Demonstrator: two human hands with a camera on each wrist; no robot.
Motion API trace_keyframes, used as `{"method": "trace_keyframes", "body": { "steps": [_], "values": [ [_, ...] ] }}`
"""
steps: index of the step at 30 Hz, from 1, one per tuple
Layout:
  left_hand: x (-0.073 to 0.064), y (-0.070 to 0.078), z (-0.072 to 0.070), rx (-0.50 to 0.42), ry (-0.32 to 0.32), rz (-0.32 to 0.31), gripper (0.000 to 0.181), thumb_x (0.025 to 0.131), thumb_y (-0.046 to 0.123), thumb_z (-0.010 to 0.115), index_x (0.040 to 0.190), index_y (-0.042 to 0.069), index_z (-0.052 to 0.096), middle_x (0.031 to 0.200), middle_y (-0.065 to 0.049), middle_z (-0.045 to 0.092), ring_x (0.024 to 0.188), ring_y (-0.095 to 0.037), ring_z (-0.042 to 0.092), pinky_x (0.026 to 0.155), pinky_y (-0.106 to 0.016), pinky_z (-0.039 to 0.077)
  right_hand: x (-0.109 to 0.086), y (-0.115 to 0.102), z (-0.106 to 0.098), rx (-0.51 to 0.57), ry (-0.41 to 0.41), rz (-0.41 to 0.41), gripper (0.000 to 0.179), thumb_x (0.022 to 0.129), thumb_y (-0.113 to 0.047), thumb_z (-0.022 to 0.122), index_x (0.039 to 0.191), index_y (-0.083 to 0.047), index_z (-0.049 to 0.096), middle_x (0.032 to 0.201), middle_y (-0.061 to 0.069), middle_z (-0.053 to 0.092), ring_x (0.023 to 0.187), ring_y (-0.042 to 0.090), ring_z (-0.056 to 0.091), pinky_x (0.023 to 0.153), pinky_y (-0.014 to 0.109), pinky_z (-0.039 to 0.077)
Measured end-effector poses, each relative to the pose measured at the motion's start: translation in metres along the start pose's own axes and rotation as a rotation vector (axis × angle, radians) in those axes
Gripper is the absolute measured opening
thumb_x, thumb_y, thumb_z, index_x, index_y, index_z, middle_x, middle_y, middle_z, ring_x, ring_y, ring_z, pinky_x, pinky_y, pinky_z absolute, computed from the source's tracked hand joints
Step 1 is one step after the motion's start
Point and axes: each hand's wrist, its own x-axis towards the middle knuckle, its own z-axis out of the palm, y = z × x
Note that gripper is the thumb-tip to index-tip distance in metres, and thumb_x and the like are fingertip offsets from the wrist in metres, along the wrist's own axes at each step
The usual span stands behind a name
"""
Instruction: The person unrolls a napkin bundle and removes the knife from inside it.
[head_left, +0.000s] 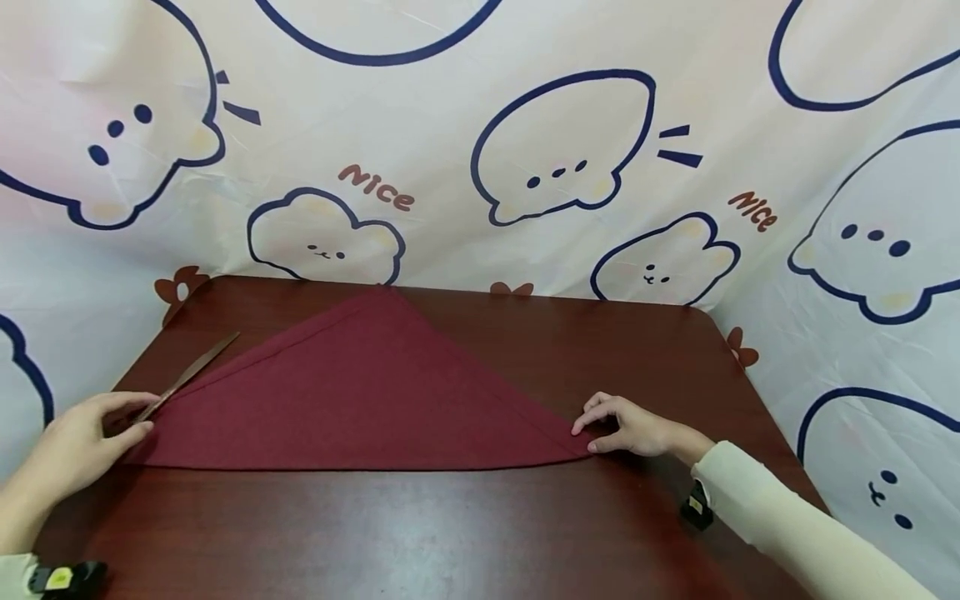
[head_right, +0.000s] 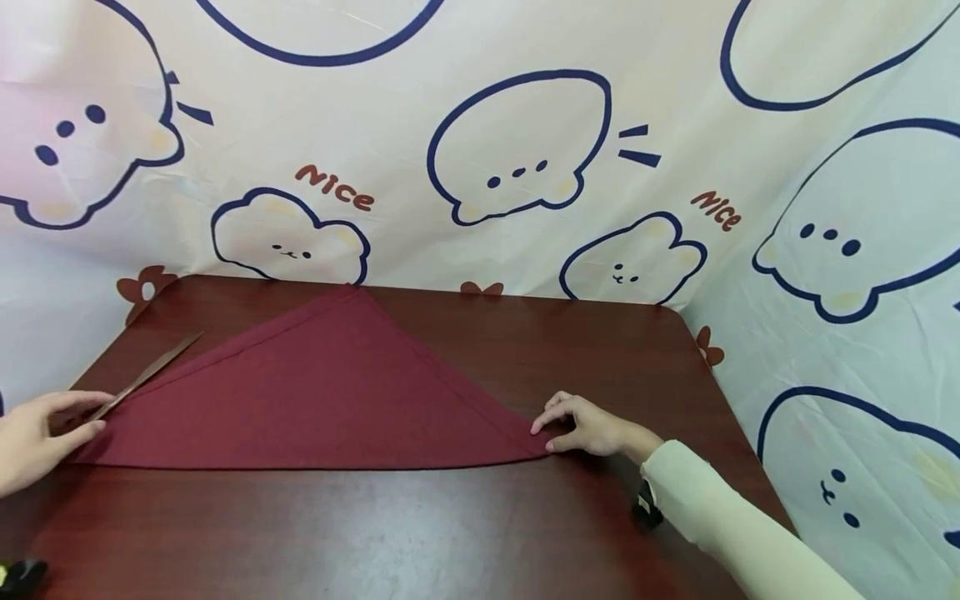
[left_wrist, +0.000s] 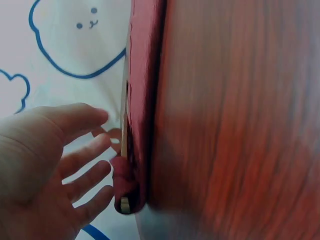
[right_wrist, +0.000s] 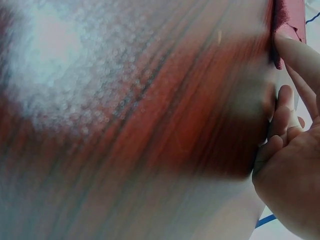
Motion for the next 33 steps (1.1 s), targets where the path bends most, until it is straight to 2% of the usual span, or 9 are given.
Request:
{"method": "trace_keyframes", "body": {
  "steps": [3, 6, 15, 22, 28, 33],
  "values": [
    [0.001, 0.005, 0.001, 0.003, -0.010, 0.031, 0.028, 0.085, -0.002, 0.074, 0.112, -0.008, 0.066, 0.118, -0.044, 0.054, 0.108, -0.061, 0.048, 0.085, -0.071, 0.038, -0.002, 0.000, 0.004, 0.020, -0.001, -0.003, 0.022, 0.090, -0.019, 0.076, 0.112, -0.015, 0.075, 0.112, 0.007, 0.057, 0.107, 0.009, 0.048, 0.095, 0.028, 0.040],
    [0.000, 0.004, 0.000, 0.021, -0.012, 0.035, 0.028, 0.082, -0.007, 0.074, 0.108, -0.009, 0.068, 0.116, -0.046, 0.055, 0.105, -0.062, 0.048, 0.083, -0.070, 0.039, -0.002, 0.001, 0.007, 0.029, -0.003, 0.012, 0.023, 0.090, -0.021, 0.076, 0.112, -0.016, 0.076, 0.113, 0.005, 0.056, 0.108, 0.009, 0.048, 0.095, 0.027, 0.039],
    [-0.007, -0.008, 0.002, 0.043, 0.036, 0.002, 0.032, 0.079, -0.008, 0.076, 0.109, -0.009, 0.063, 0.112, -0.046, 0.053, 0.102, -0.063, 0.048, 0.084, -0.070, 0.037, 0.000, 0.001, 0.005, 0.017, 0.006, 0.025, 0.023, 0.089, -0.021, 0.077, 0.112, -0.017, 0.076, 0.113, 0.004, 0.056, 0.108, 0.008, 0.048, 0.096, 0.027, 0.038],
    [-0.003, -0.010, -0.003, 0.068, 0.049, -0.013, 0.034, 0.079, -0.009, 0.075, 0.110, -0.010, 0.062, 0.110, -0.045, 0.056, 0.102, -0.063, 0.050, 0.085, -0.070, 0.037, 0.000, -0.001, 0.002, 0.007, 0.010, 0.020, 0.023, 0.089, -0.020, 0.077, 0.112, -0.017, 0.076, 0.113, 0.004, 0.056, 0.107, 0.006, 0.048, 0.097, 0.027, 0.038],
    [-0.004, -0.010, -0.006, 0.081, 0.003, -0.048, 0.034, 0.081, -0.011, 0.070, 0.113, -0.011, 0.060, 0.113, -0.048, 0.052, 0.104, -0.066, 0.047, 0.086, -0.073, 0.038, -0.001, -0.002, 0.000, 0.003, 0.016, -0.016, 0.022, 0.089, -0.018, 0.077, 0.111, -0.013, 0.076, 0.113, 0.008, 0.057, 0.107, 0.006, 0.048, 0.096, 0.026, 0.039],
    [-0.004, -0.015, -0.004, 0.069, -0.023, -0.055, 0.035, 0.079, -0.010, 0.072, 0.112, -0.012, 0.060, 0.107, -0.047, 0.054, 0.098, -0.064, 0.051, 0.081, -0.070, 0.040, -0.001, -0.001, 0.001, -0.011, 0.015, -0.026, 0.023, 0.089, -0.017, 0.077, 0.111, -0.012, 0.075, 0.113, 0.008, 0.057, 0.107, 0.007, 0.048, 0.096, 0.026, 0.039]
  ]
}}
